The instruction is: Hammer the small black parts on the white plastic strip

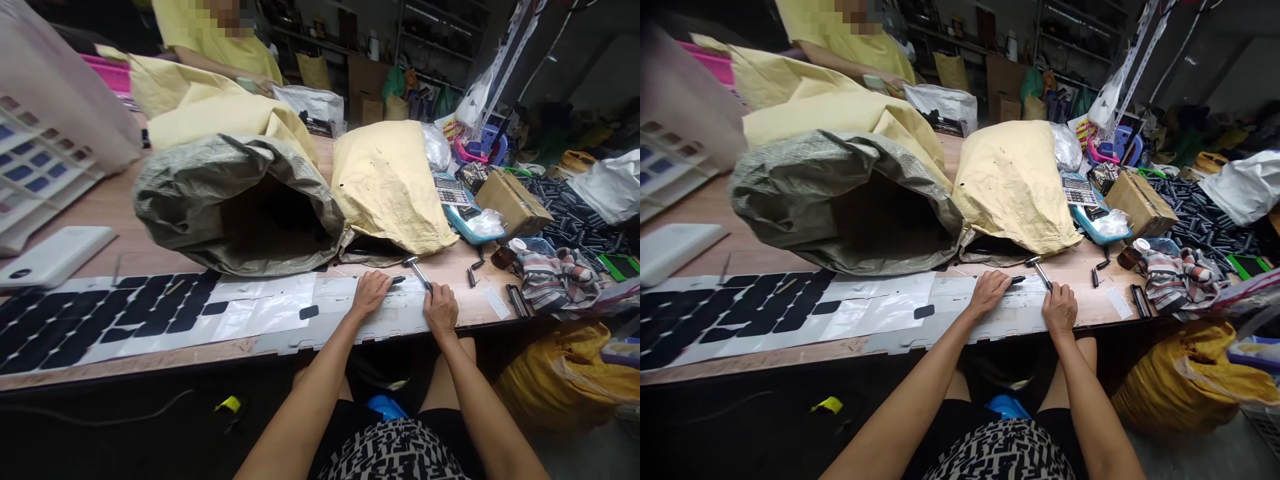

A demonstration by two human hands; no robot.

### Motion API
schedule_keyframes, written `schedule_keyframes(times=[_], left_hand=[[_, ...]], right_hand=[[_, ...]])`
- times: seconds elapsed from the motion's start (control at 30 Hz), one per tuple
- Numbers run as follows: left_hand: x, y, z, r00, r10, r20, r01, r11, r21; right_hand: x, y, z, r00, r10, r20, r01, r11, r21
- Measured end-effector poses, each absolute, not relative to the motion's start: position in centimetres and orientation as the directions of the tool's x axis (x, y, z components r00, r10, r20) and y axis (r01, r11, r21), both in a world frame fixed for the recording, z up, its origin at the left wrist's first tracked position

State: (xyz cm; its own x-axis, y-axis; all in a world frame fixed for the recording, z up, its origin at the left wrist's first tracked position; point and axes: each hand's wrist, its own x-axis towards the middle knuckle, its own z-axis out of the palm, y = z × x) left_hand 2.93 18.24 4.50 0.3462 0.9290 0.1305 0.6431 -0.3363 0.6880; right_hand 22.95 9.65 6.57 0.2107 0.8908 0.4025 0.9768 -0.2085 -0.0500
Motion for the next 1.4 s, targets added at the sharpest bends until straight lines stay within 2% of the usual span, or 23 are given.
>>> schedule_keyframes(times=[0.13,0.23,0.37,0.47,0.53,0.6,0.73,0.8,0.87,0.97,1.0,1.07,1.13,1.2,1.27,1.33,1.4], left_hand=[[2.9,18.4,4.8,0.364,0.923,0.127,0.66,-0.352,0.664],[2.7,18.1,5.7,0.357,0.922,0.152,0.615,-0.355,0.704],[1.7,14.1,6.4,0.343,0.885,0.316,0.407,-0.443,0.799],[0.9,8.1,5.2,0.449,0.822,0.349,0.248,-0.49,0.836],[0.9,4.1,3.5,0.578,0.77,0.269,0.224,-0.467,0.855],[1.3,1.3,1.5,0.653,0.75,0.107,0.295,-0.382,0.876],[2.8,0.1,-1.8,0.595,0.772,-0.225,0.533,-0.169,0.829],[3.2,0.6,-2.1,0.585,0.757,-0.293,0.596,-0.156,0.788],[3.2,1.2,-1.3,0.659,0.719,-0.221,0.537,-0.244,0.808],[2.3,2.6,1.5,0.724,0.681,0.109,0.315,-0.467,0.826],[1.8,3.7,2.6,0.664,0.715,0.217,0.292,-0.515,0.806],[0.4,7.1,4.7,0.388,0.844,0.369,0.362,-0.508,0.782],[-1.6,12.5,6.3,-0.063,0.915,0.399,0.456,-0.33,0.826],[-3.8,18.8,7.3,-0.45,0.833,0.322,0.45,-0.1,0.888],[-5.9,25.0,7.7,-0.597,0.775,0.208,0.433,0.092,0.897],[-7.3,29.6,7.5,-0.589,0.807,0.052,0.431,0.259,0.864],[-7.8,32.3,6.8,-0.525,0.849,-0.063,0.441,0.335,0.833]], right_hand=[[22.9,9.6,6.5,0.21,0.889,0.408,0.977,-0.205,-0.058],[22.9,9.5,6.4,0.213,0.886,0.412,0.976,-0.207,-0.06],[23.0,9.6,6.2,0.222,0.886,0.407,0.975,-0.215,-0.063],[23.0,9.6,6.1,0.224,0.892,0.392,0.974,-0.221,-0.055],[22.9,9.6,6.1,0.224,0.896,0.383,0.974,-0.221,-0.053],[22.9,9.6,6.2,0.222,0.899,0.377,0.974,-0.218,-0.054],[23.0,9.6,6.4,0.223,0.897,0.381,0.974,-0.219,-0.053],[23.0,9.6,6.4,0.221,0.894,0.391,0.974,-0.218,-0.052],[23.1,9.6,6.4,0.214,0.889,0.405,0.976,-0.213,-0.048],[23.1,9.7,6.3,0.199,0.881,0.428,0.979,-0.2,-0.044],[23.2,9.7,6.2,0.195,0.88,0.433,0.98,-0.196,-0.044],[23.2,9.7,6.2,0.193,0.879,0.435,0.98,-0.193,-0.046],[23.2,9.8,6.3,0.192,0.88,0.435,0.98,-0.193,-0.043],[23.1,9.8,6.4,0.187,0.88,0.438,0.981,-0.192,-0.034],[23.1,9.8,6.5,0.178,0.88,0.44,0.982,-0.189,-0.019],[23.1,9.8,6.6,0.172,0.88,0.442,0.982,-0.187,-0.011],[23.0,9.9,6.6,0.169,0.88,0.445,0.983,-0.183,-0.012]])
